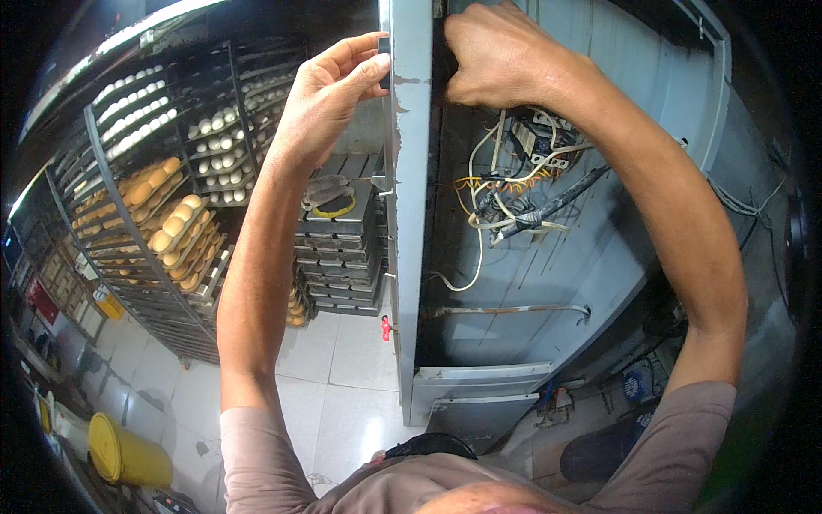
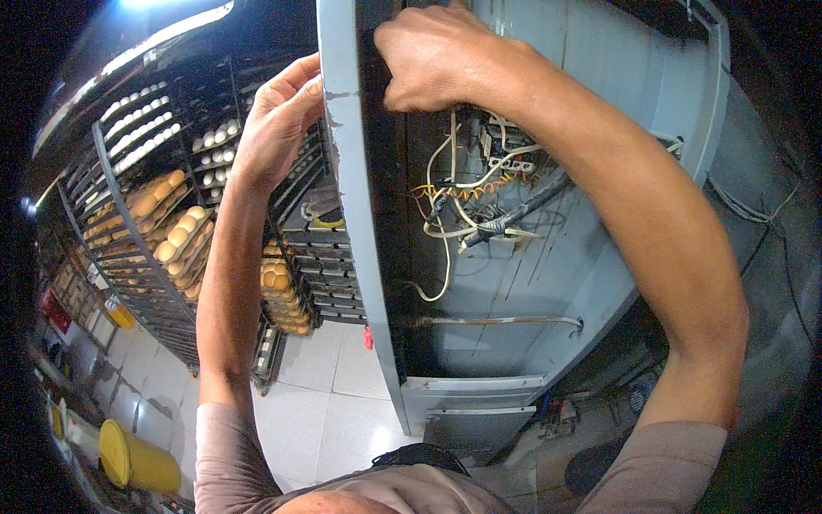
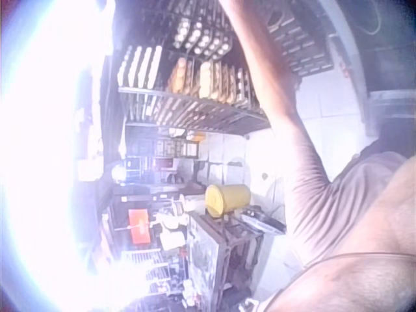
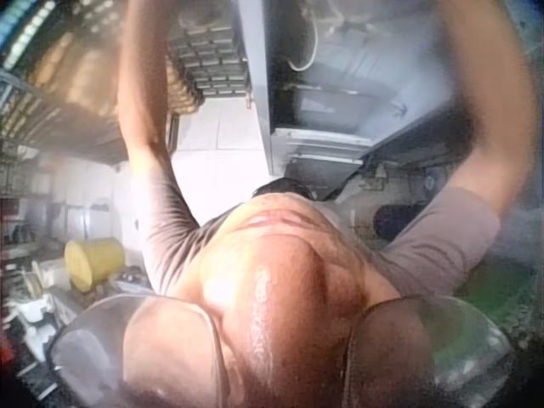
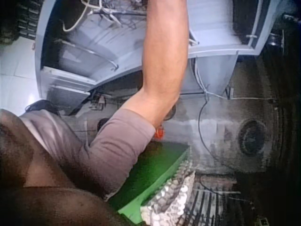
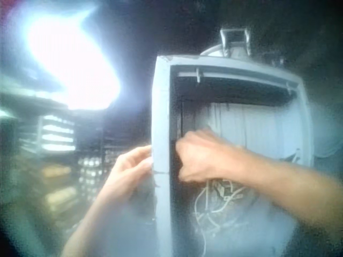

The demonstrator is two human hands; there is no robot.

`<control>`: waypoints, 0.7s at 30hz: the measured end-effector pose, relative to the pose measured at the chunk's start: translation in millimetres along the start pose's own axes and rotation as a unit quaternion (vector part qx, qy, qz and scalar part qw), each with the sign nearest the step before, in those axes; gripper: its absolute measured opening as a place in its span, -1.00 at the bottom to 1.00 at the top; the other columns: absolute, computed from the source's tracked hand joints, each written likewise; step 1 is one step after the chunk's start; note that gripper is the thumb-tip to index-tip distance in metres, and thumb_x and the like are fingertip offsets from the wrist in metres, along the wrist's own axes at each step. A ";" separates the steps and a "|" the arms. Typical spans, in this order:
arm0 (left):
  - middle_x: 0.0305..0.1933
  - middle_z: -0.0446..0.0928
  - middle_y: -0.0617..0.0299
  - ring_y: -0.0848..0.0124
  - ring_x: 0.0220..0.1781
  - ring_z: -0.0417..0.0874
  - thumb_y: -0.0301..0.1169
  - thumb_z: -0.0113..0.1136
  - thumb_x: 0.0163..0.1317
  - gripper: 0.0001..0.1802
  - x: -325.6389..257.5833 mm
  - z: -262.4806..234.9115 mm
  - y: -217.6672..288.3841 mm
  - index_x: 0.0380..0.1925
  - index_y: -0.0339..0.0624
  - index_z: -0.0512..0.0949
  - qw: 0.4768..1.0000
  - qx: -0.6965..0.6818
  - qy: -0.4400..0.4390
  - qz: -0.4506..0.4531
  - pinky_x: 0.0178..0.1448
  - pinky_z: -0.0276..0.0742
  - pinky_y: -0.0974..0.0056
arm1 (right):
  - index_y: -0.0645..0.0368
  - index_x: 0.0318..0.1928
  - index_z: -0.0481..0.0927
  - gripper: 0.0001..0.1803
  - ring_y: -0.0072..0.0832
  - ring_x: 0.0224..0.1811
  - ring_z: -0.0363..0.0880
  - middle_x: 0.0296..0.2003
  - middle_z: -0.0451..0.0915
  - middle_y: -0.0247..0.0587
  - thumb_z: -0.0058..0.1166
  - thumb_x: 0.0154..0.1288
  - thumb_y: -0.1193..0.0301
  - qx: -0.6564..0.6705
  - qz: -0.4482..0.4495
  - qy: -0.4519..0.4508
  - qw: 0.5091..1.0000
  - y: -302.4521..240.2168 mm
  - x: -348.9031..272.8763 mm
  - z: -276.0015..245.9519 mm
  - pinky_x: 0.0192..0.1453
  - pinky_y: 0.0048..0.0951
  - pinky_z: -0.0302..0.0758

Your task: The person opens a metal panel on a large industrial machine and removes a dual-button switch. They manipulate the switch and its attached wires, then reinsert the switch into the panel and close the door.

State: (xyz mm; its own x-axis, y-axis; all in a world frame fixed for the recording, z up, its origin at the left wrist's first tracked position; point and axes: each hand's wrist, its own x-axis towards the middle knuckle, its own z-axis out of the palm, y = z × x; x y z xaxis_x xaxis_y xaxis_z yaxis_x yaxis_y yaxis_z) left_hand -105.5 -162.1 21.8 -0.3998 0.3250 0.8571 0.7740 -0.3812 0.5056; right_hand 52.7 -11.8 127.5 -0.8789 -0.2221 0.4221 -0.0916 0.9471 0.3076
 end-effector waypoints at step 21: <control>-0.02 0.64 0.16 0.52 -0.05 0.60 -0.23 0.23 0.37 -0.56 0.0 0.0 3.4 0.15 -0.25 0.55 0.999 0.024 -0.015 0.018 0.11 0.54 0.31 | 0.43 -0.31 0.66 -0.74 -0.18 -0.40 0.69 -0.40 0.68 0.09 0.20 0.07 0.43 0.019 -0.003 0.002 1.000 1.7 4.7 1.7 -0.30 -0.26 0.67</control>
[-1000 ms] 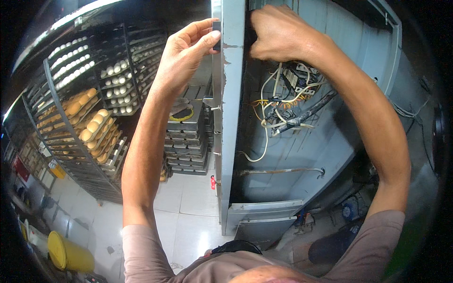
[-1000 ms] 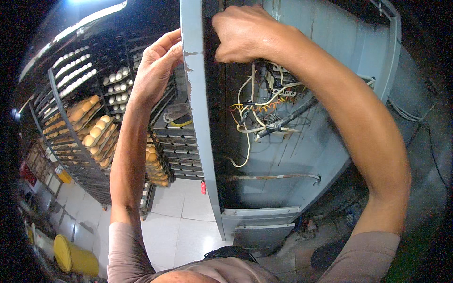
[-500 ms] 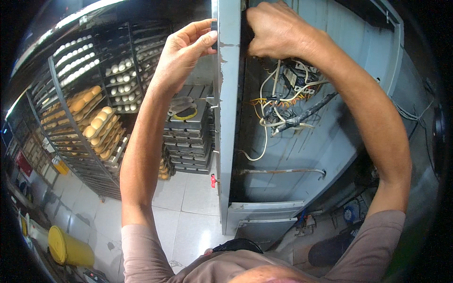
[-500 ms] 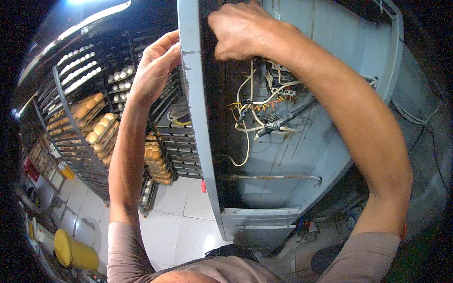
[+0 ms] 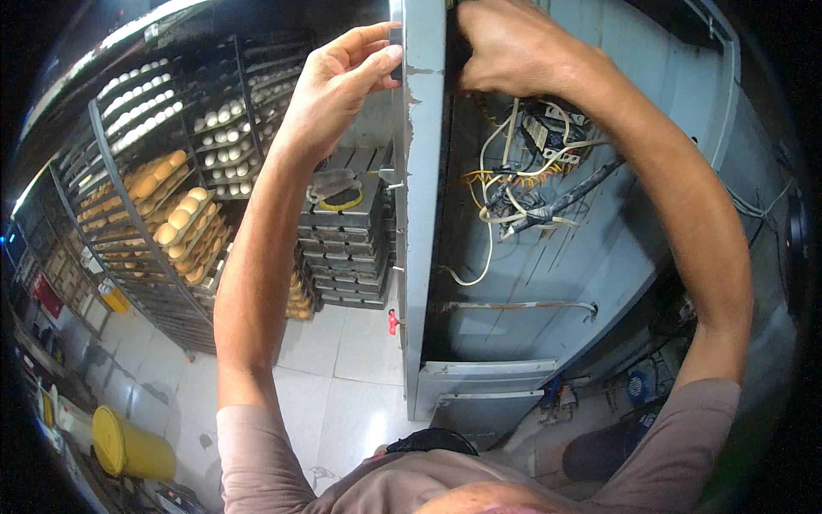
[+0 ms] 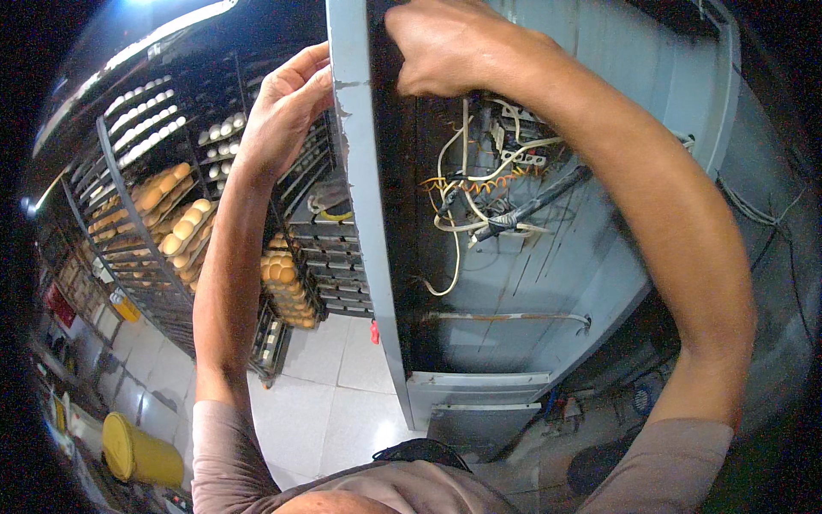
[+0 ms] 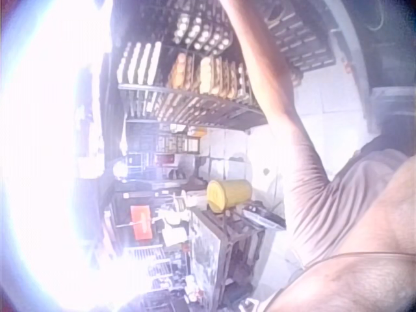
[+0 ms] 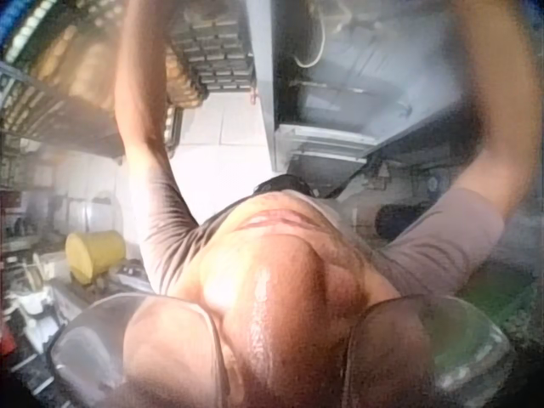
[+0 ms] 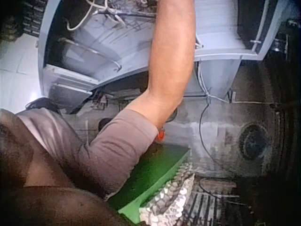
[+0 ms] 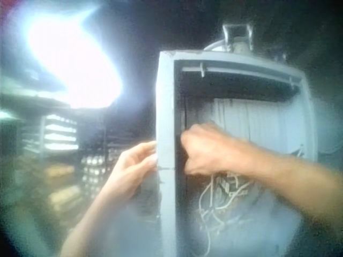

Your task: The person opens a metal panel on a large industrial machine and removes a dual-button switch. They manipulate the switch and its attached wires, then reinsert the switch into the panel and close the door.

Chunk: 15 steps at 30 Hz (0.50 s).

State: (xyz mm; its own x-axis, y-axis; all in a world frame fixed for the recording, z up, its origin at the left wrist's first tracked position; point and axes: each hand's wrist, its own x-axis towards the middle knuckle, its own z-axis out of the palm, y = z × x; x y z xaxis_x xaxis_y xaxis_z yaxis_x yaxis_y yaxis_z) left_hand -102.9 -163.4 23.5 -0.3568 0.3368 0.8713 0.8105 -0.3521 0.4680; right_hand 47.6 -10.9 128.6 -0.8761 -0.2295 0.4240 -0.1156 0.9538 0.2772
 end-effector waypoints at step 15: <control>0.01 0.63 0.14 0.48 0.00 0.60 -0.22 0.20 0.39 -0.56 0.7 0.5 0.3 0.15 -0.25 0.54 1.000 -0.003 -0.003 0.006 0.11 0.55 0.29 | 0.34 -0.25 0.68 -0.67 -0.17 -0.31 0.69 -0.37 0.69 0.10 0.32 0.11 0.30 -0.087 -0.008 -0.026 0.996 2.0 -12.6 -9.6 -0.14 -0.26 0.67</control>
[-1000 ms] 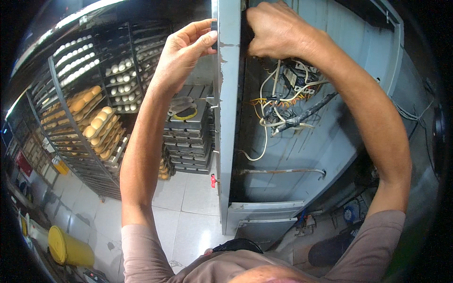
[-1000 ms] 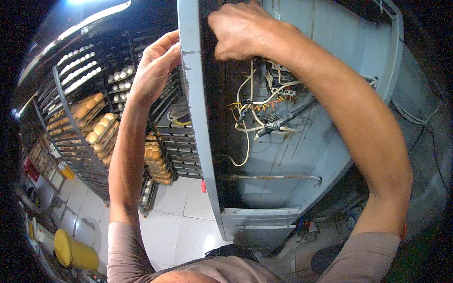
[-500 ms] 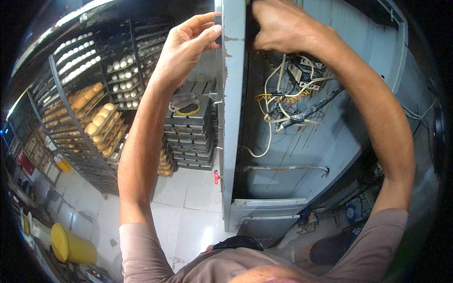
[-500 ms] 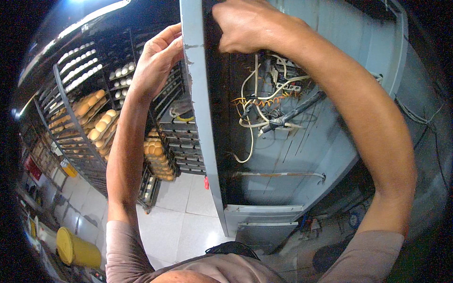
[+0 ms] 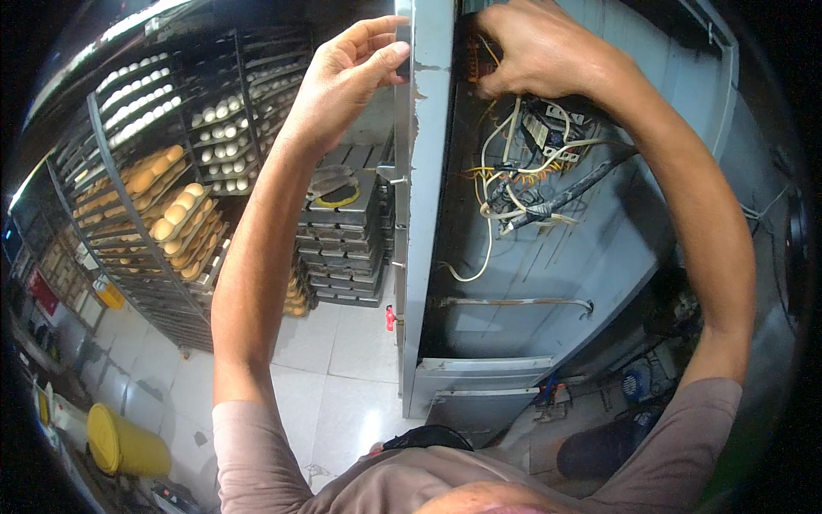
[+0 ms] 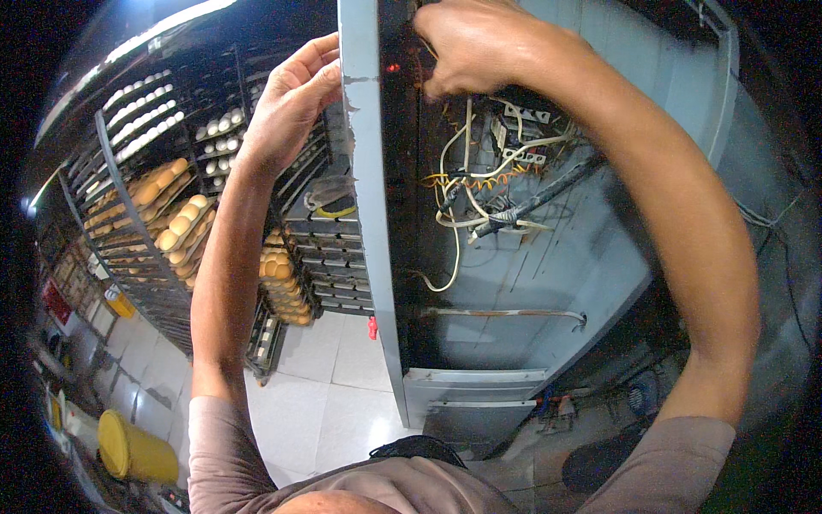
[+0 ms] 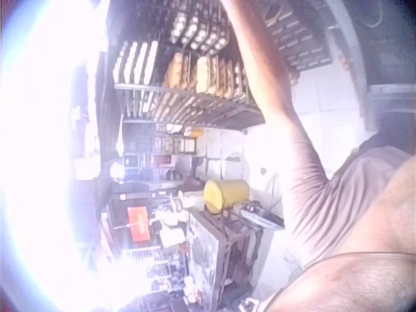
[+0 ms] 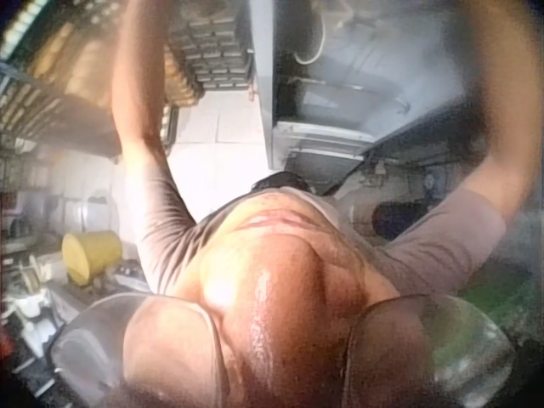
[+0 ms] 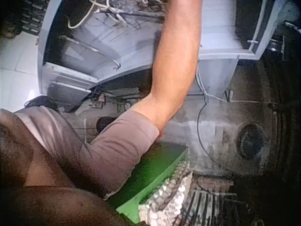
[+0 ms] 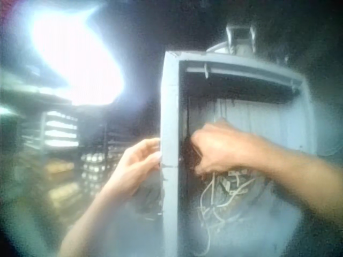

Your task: The person opens a metal panel on a large industrial machine and removes a dual-button switch. They manipulate the switch and its attached wires, then reinsert the switch into the panel and close the door.

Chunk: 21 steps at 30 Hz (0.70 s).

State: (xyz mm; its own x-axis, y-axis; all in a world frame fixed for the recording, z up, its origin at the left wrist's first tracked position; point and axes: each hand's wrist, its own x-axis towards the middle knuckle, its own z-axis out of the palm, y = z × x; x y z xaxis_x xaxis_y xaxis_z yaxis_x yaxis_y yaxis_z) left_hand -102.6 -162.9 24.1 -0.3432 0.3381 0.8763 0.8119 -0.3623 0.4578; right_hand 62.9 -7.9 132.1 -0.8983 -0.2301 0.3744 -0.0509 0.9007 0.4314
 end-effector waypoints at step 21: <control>0.04 0.62 0.17 0.48 0.03 0.61 -0.21 0.22 0.39 -0.53 -3.0 0.5 -1.9 0.18 -0.29 0.52 0.999 -0.029 -0.005 -0.029 0.10 0.57 0.33 | 0.19 -0.07 0.53 -0.43 -0.01 -0.04 0.57 -0.24 0.62 0.03 0.45 -0.12 0.27 0.063 -0.193 0.197 0.959 26.0 -19.8 43.2 0.10 -0.07 0.45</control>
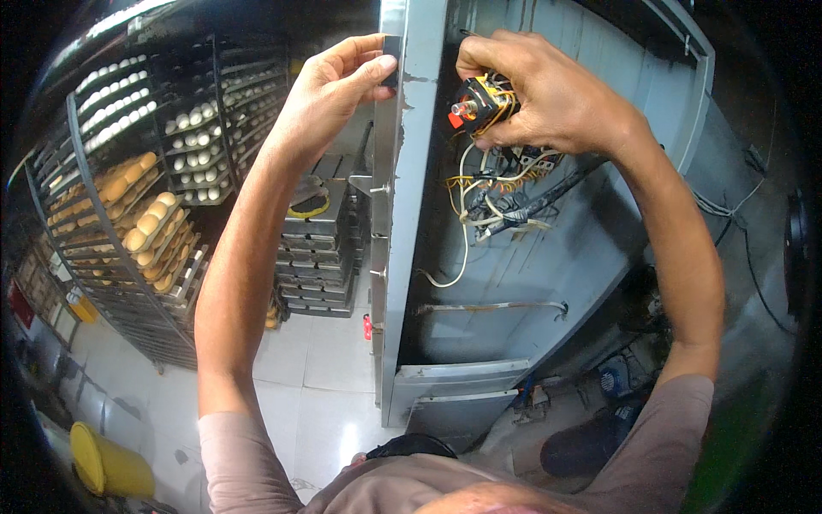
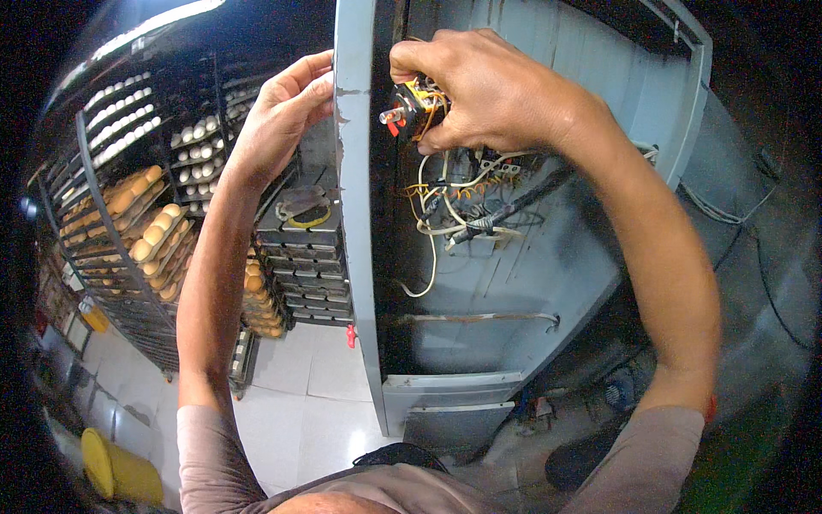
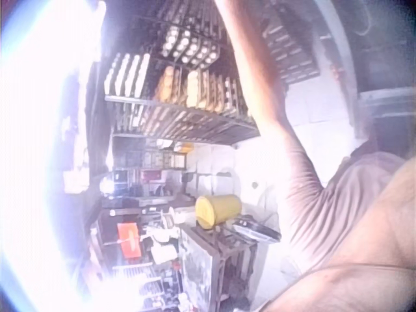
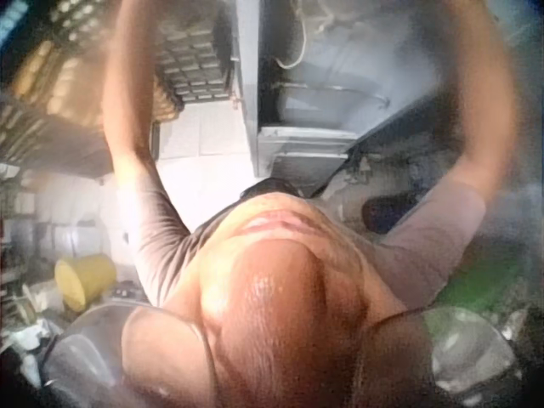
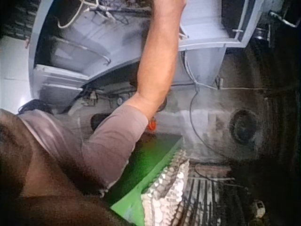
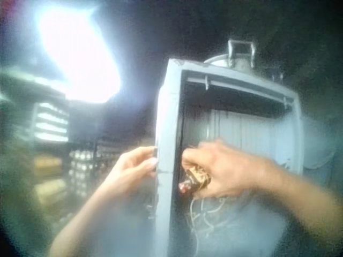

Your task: The person opens a metal panel on a large industrial machine and removes a dual-button switch. They manipulate the switch and its attached wires, then reinsert the switch into the panel and close the door.

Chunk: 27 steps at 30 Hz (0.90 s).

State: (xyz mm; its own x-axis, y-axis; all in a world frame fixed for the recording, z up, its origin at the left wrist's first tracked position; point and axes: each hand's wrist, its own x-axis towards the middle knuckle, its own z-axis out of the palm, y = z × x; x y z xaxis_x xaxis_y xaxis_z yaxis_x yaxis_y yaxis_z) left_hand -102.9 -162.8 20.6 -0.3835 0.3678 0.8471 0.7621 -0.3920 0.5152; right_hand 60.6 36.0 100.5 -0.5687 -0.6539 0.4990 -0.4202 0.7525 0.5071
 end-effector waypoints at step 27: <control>-0.05 0.62 0.21 0.55 -0.01 0.58 -0.28 0.12 0.45 -0.62 1.9 -3.6 3.7 0.17 -0.23 0.51 1.000 -0.023 -0.004 -0.009 0.06 0.56 0.36 | 0.39 -0.09 0.63 -0.63 -0.25 -0.17 0.65 -0.19 0.68 0.04 0.22 0.20 0.35 0.209 0.246 -0.133 0.937 -26.6 50.6 -33.4 -0.04 -0.25 0.61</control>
State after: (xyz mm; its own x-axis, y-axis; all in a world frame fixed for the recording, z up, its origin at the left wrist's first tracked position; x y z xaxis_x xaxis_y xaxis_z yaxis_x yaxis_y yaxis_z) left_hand -102.7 -166.6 24.5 -0.3923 0.3824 0.8366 0.7297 -0.4243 0.5362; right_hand 66.6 -19.8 135.6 -0.8991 -0.2187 0.3792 -0.2696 0.9591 -0.0861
